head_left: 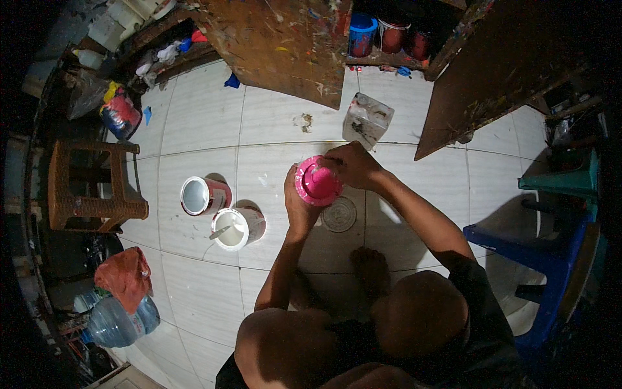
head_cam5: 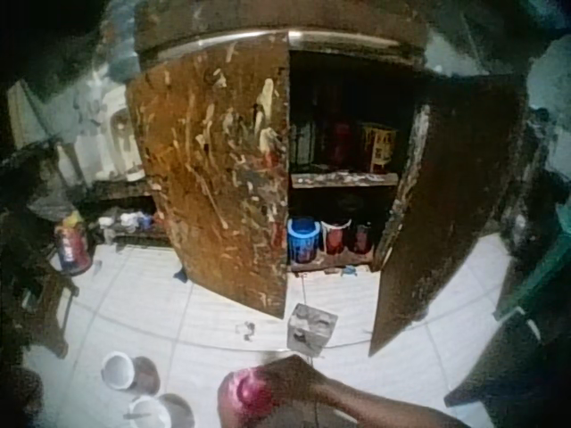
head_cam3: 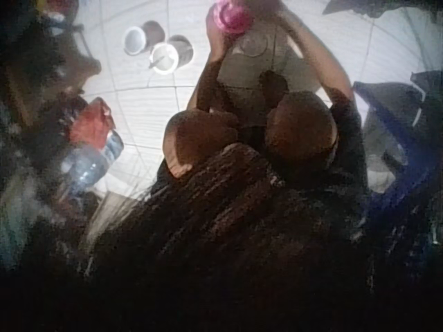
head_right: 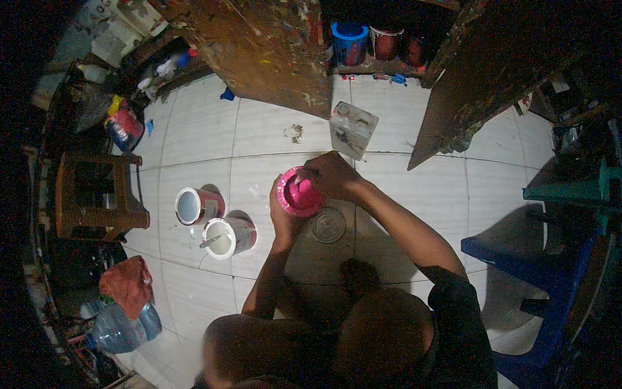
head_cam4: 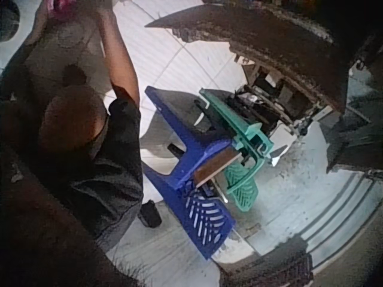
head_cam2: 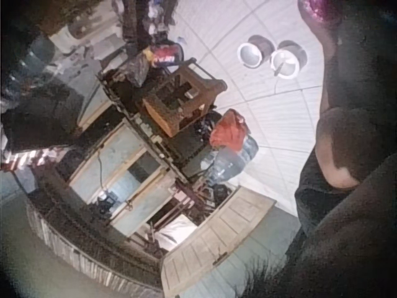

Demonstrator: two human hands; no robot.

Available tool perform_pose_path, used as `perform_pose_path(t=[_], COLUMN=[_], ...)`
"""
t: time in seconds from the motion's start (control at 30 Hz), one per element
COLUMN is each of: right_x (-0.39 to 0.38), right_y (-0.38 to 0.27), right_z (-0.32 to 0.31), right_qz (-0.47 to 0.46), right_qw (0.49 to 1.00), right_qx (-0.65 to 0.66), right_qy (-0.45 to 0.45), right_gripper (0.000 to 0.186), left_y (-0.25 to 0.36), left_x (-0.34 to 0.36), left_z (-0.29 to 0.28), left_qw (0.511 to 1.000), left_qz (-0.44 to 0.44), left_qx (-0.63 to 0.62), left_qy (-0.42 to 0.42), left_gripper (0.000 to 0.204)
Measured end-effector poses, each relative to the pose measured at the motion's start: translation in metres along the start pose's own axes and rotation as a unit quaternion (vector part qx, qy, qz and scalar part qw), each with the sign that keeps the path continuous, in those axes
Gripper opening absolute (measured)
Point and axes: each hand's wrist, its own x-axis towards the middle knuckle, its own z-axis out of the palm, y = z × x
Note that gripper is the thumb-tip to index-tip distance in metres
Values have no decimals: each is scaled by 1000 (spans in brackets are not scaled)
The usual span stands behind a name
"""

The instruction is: The person mixes pink paint in a container by hand using a stick and pours white paint from another container into it.

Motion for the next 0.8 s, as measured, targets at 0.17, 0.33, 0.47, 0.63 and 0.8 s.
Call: perform_pose_path(t=[0.17, 0.33, 0.47, 0.63, 0.8], right_x=[-8, -15, -15, -13, -16], right_y=[11, 3, 2, 9, 18], right_z=[14, 11, 3, 12, 19], right_qz=[-35, 4, 8, -26, -75], right_qw=[994, 999, 998, 994, 993], right_qx=[-96, -33, -44, -99, -36], right_qy=[-31, 37, -51, -45, 80], right_gripper=[30, 30, 32, 37, 39], left_y=[3, 6, -6, 1, 2], left_x=[0, 2, 1, 1, 3], left_z=[1, -2, 4, 2, 6], left_qw=[1000, 996, 999, 999, 1000], left_qz=[5, 53, 25, 28, -3], left_qx=[-1, 67, 24, 19, -17], left_qy=[3, -9, -15, 4, -5], left_gripper=[111, 110, 110, 109, 108])
